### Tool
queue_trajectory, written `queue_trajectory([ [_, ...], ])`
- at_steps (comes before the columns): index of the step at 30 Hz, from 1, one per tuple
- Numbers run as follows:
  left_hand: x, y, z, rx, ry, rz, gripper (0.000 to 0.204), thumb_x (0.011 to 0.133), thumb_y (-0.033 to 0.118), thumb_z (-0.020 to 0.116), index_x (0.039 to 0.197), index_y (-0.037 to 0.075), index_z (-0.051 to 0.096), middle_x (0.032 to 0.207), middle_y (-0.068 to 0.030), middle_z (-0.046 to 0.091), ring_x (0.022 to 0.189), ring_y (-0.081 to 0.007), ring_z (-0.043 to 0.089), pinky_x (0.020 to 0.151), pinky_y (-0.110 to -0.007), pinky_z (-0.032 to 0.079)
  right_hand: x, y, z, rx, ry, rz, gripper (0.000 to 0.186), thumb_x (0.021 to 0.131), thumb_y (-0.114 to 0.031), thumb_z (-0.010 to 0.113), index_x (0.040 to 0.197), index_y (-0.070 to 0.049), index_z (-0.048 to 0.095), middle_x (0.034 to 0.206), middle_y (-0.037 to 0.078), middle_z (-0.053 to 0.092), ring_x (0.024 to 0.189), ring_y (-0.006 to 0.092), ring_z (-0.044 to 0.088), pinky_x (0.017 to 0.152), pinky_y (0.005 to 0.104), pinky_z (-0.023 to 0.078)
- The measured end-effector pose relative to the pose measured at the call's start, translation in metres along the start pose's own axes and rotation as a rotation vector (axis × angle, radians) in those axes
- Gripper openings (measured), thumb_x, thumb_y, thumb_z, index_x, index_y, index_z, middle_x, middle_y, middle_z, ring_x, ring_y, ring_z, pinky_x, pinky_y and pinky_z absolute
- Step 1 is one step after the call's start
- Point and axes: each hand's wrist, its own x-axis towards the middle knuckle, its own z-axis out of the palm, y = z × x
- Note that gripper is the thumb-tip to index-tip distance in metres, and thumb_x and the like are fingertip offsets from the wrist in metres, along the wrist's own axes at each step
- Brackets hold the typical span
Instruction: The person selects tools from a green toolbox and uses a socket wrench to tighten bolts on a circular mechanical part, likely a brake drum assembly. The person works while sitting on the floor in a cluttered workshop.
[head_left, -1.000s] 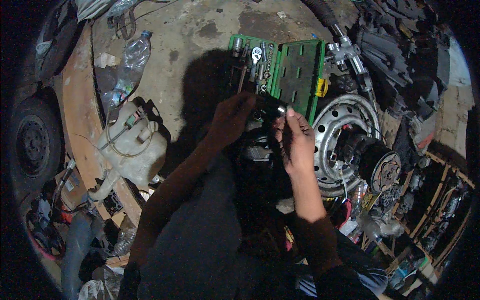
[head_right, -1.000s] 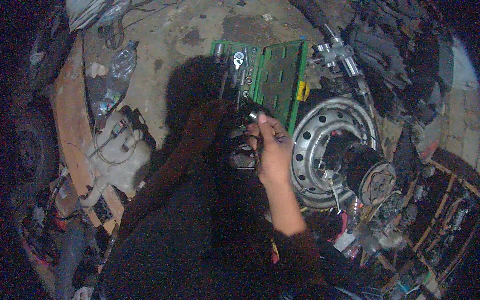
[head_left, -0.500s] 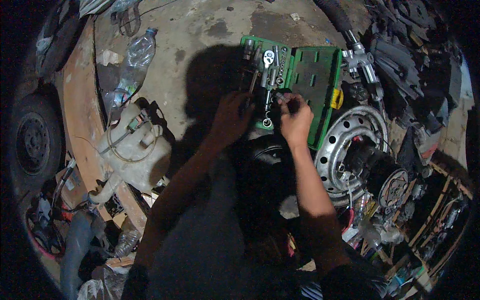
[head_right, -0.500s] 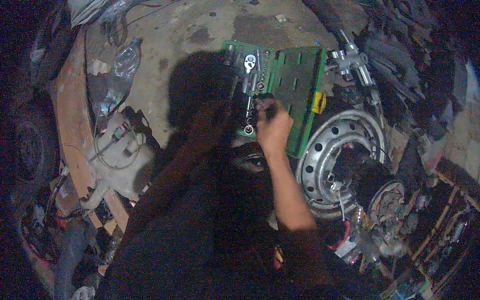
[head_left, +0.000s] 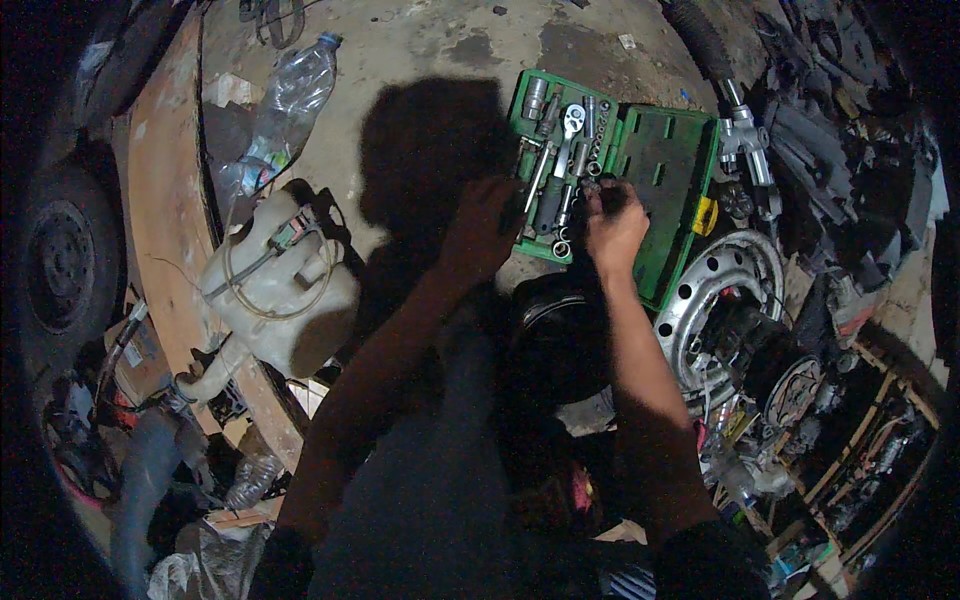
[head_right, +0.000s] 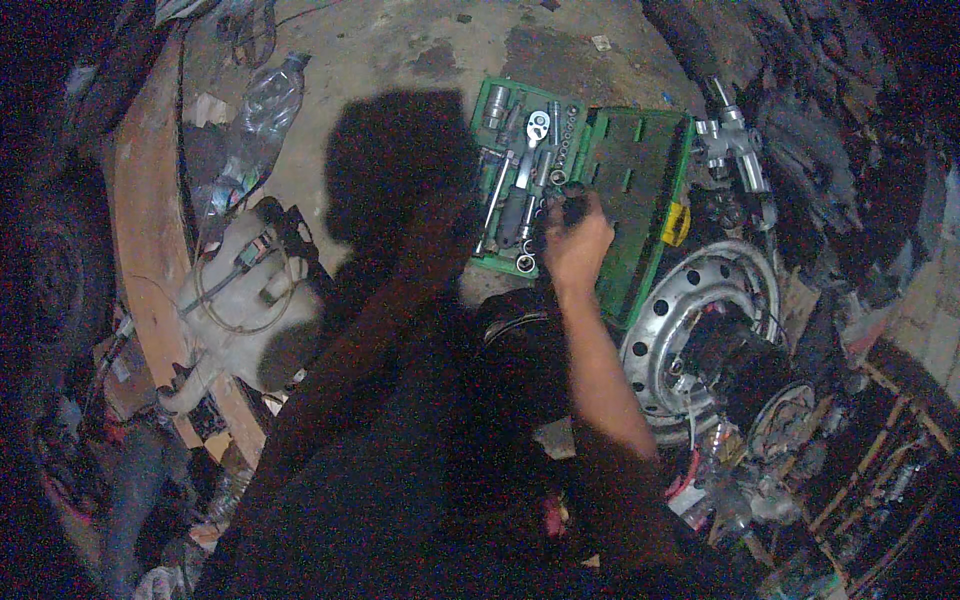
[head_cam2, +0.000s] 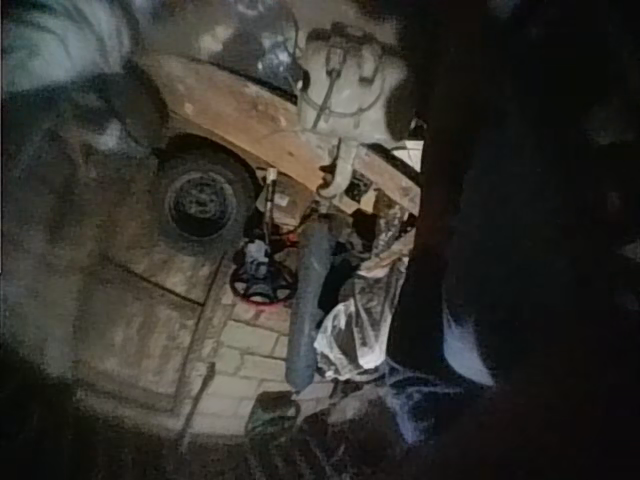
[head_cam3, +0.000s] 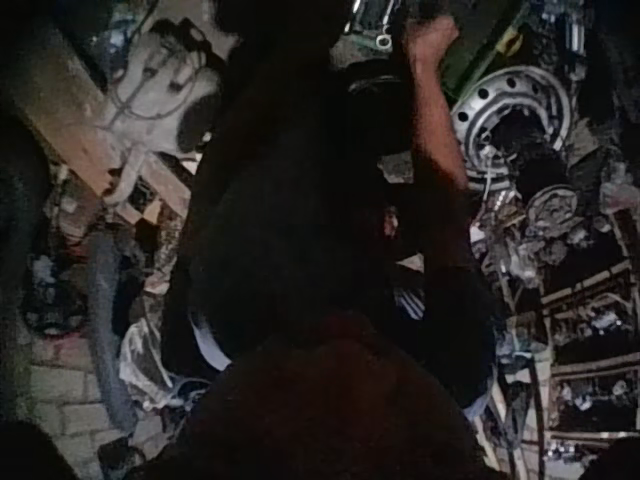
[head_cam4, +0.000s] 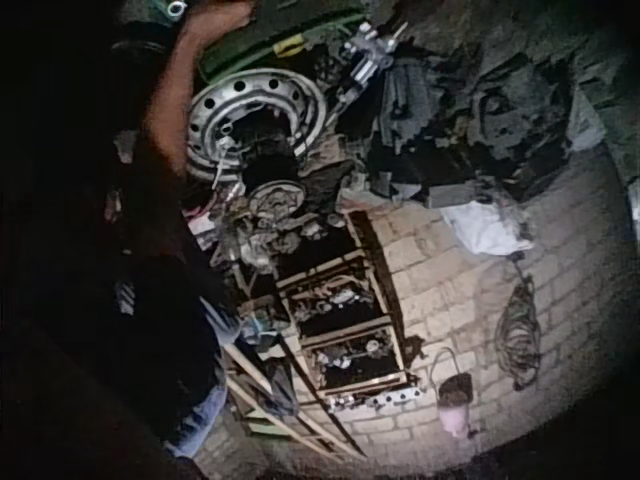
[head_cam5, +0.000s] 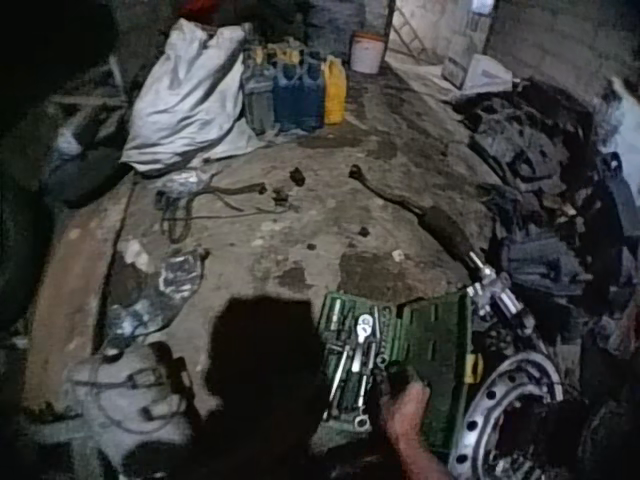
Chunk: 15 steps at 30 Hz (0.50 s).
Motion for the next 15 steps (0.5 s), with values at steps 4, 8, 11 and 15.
queue_trajectory([
  [4, -0.007, -0.007, -0.010, -0.054, -0.033, -0.007, 0.045, 0.089, 0.011, 0.068, 0.132, 0.004, 0.056, 0.132, -0.0217, 0.057, 0.125, -0.0403, 0.050, 0.108, -0.049, 0.041, 0.000, 0.003, -0.002, -0.009, -0.053, 0.058, 0.021, 0.086, -0.006, 0.075, 0.104, 0.002, 0.069, 0.095, 0.017, 0.076, 0.089, 0.0269, 0.074, 0.083, 0.0362, 0.055],
  [8, -0.012, -0.010, -0.011, -0.105, -0.026, -0.028, 0.045, 0.089, 0.009, 0.067, 0.133, 0.006, 0.056, 0.130, -0.0208, 0.059, 0.122, -0.0401, 0.053, 0.107, -0.049, 0.042, -0.004, 0.011, 0.000, -0.049, 0.024, -0.095, 0.020, 0.087, -0.006, 0.073, 0.106, 0.001, 0.070, 0.096, 0.018, 0.075, 0.089, 0.0283, 0.074, 0.083, 0.0374, 0.055],
  [11, -0.015, -0.013, -0.014, -0.097, 0.002, 0.024, 0.045, 0.090, 0.009, 0.067, 0.133, 0.008, 0.056, 0.128, -0.0198, 0.060, 0.120, -0.0395, 0.055, 0.106, -0.048, 0.043, -0.006, -0.010, 0.003, -0.053, 0.051, -0.269, 0.022, 0.089, -0.010, 0.072, 0.107, 0.001, 0.070, 0.100, 0.021, 0.073, 0.093, 0.0347, 0.072, 0.084, 0.0417, 0.055],
  [15, -0.010, -0.011, -0.014, -0.110, -0.038, -0.033, 0.044, 0.090, 0.009, 0.067, 0.133, 0.008, 0.056, 0.125, -0.0190, 0.061, 0.117, -0.0378, 0.056, 0.104, -0.048, 0.045, 0.026, -0.034, 0.035, -0.074, -0.060, -0.121, 0.034, 0.089, -0.025, 0.073, 0.110, 0.002, 0.069, 0.107, 0.025, 0.070, 0.100, 0.0426, 0.068, 0.087, 0.0489, 0.054],
])
